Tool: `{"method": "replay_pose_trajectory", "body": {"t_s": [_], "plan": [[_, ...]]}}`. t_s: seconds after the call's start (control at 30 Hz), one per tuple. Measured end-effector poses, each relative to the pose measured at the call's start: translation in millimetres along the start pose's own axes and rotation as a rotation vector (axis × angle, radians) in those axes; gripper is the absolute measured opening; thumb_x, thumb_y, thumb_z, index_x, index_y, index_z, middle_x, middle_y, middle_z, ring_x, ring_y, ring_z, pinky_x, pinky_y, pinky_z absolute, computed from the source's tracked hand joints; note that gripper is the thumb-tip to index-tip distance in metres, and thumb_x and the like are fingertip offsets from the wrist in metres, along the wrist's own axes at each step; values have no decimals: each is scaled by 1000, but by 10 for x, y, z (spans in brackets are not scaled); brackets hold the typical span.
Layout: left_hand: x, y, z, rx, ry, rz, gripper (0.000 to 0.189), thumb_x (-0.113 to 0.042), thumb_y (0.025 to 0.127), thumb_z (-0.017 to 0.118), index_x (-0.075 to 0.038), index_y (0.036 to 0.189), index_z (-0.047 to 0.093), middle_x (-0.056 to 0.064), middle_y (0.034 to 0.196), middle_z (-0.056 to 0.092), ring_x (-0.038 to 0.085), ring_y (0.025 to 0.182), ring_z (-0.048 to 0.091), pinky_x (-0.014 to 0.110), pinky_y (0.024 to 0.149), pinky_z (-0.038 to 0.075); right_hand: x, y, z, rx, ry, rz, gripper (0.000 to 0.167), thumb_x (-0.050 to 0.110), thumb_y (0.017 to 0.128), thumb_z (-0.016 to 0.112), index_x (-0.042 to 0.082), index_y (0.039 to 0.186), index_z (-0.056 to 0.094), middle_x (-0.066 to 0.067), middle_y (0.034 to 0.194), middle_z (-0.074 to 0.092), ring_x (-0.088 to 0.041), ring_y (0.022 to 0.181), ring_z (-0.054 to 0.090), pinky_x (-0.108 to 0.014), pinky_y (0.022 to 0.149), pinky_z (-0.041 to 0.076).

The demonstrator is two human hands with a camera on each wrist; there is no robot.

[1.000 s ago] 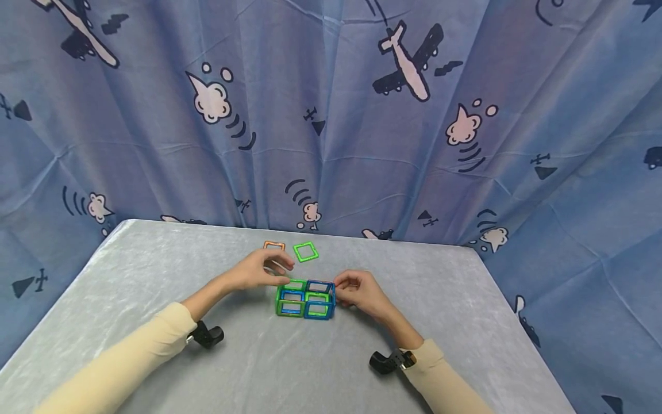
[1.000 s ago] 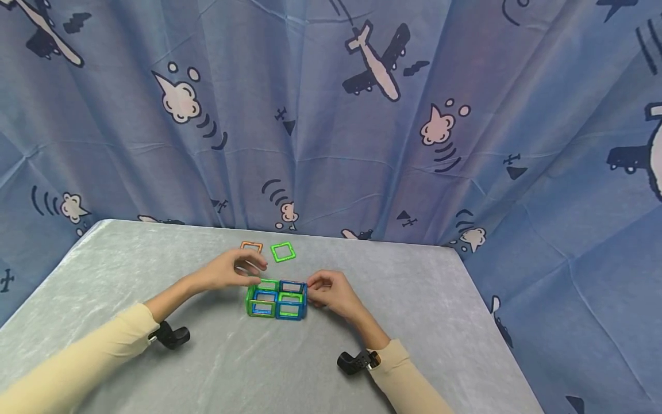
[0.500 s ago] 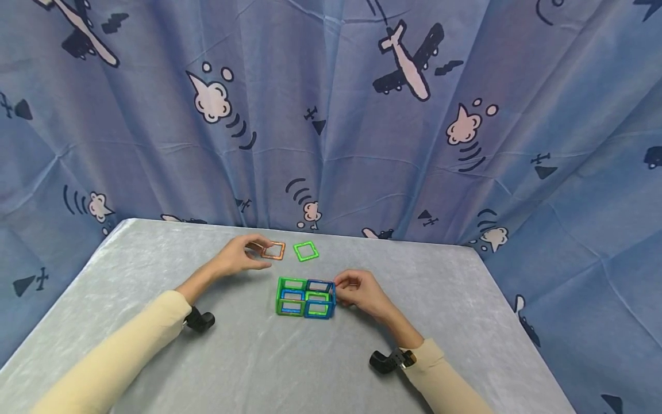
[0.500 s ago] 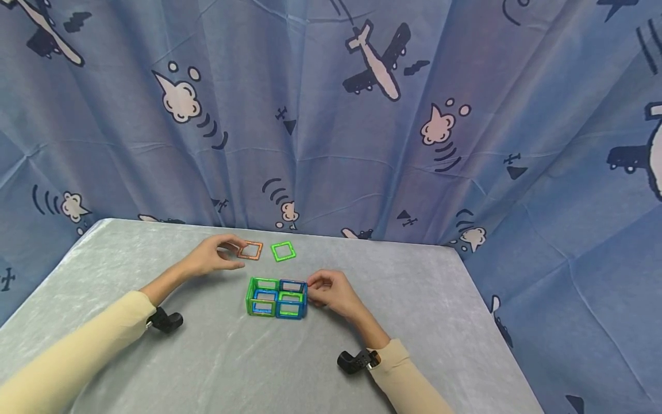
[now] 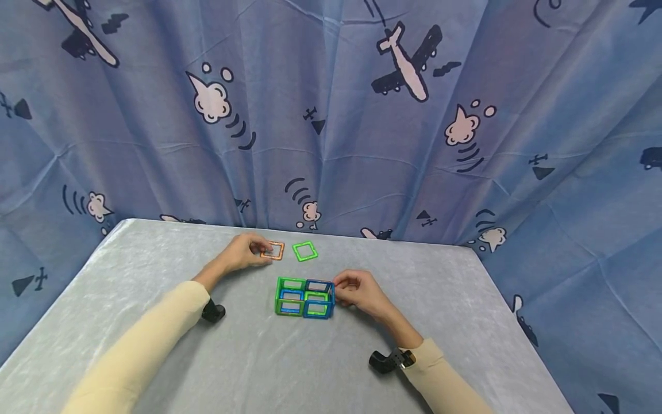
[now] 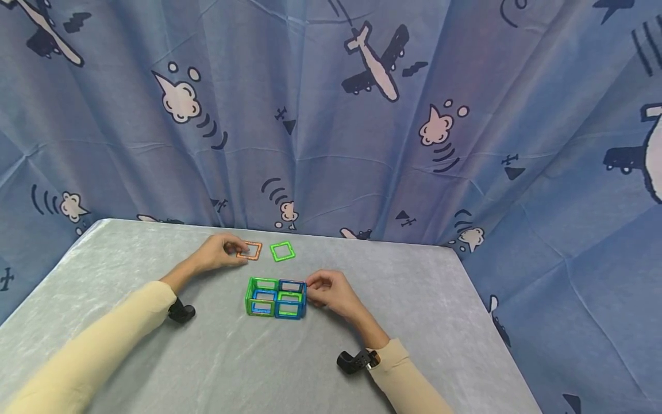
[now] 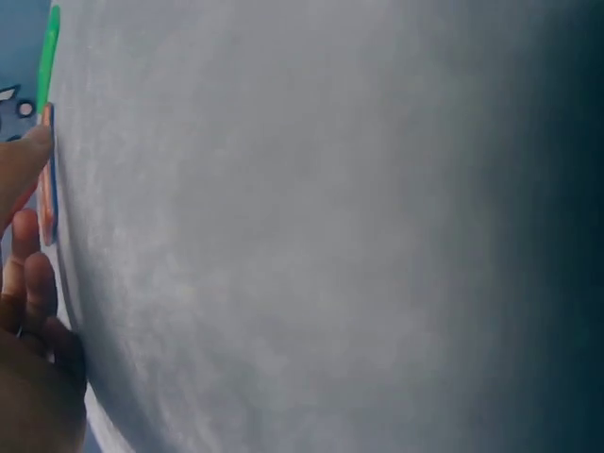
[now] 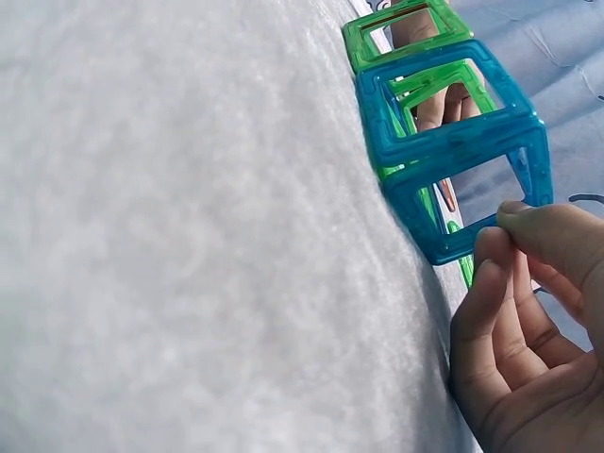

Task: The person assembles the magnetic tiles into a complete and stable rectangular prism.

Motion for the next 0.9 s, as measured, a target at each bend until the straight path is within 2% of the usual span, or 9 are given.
{"method": "replay_pose_trajectory", "body": {"t_s": [0.27,0.6,0.77,0.9], "plan": [[-34,16,55,21,8,-20,6,-6,84,85,-6,89,81,1,84,69,17,75,60,34,69,50,-19,1,-8,-6,6,13,11,-4,96,67,-5,106,70,-13,88,69,-18,69,60,-27,60,54],[-47,12,41,15,30,-24,5,-5,84,84,-6,85,80,-1,80,65,15,73,56,31,66,47,-14,15,-1,-8,8,-1,11,-4,96,67,-7,106,69,-13,88,68,-16,69,60,-26,60,54],[-83,-31,-15,7,47,-18,5,-9,85,85,-8,86,80,-2,81,64,16,73,52,31,65,44,-18,14,-4,-12,9,-3,11,-4,96,68,-8,106,69,-14,88,68,-16,68,60,-26,60,53],[-200,-106,-102,-7,52,12,5,-13,87,83,-9,89,81,-2,84,65,17,70,50,32,62,43,0,11,-3,-10,8,-12,10,-4,96,68,-8,105,69,-14,88,68,-16,67,59,-25,59,53]]}}
Point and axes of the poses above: each hand's wrist, its own y-axis towards the middle knuckle, its own z-axis out of the palm, x = y × z, the point moved 9 cm from there along y, towards the middle knuckle
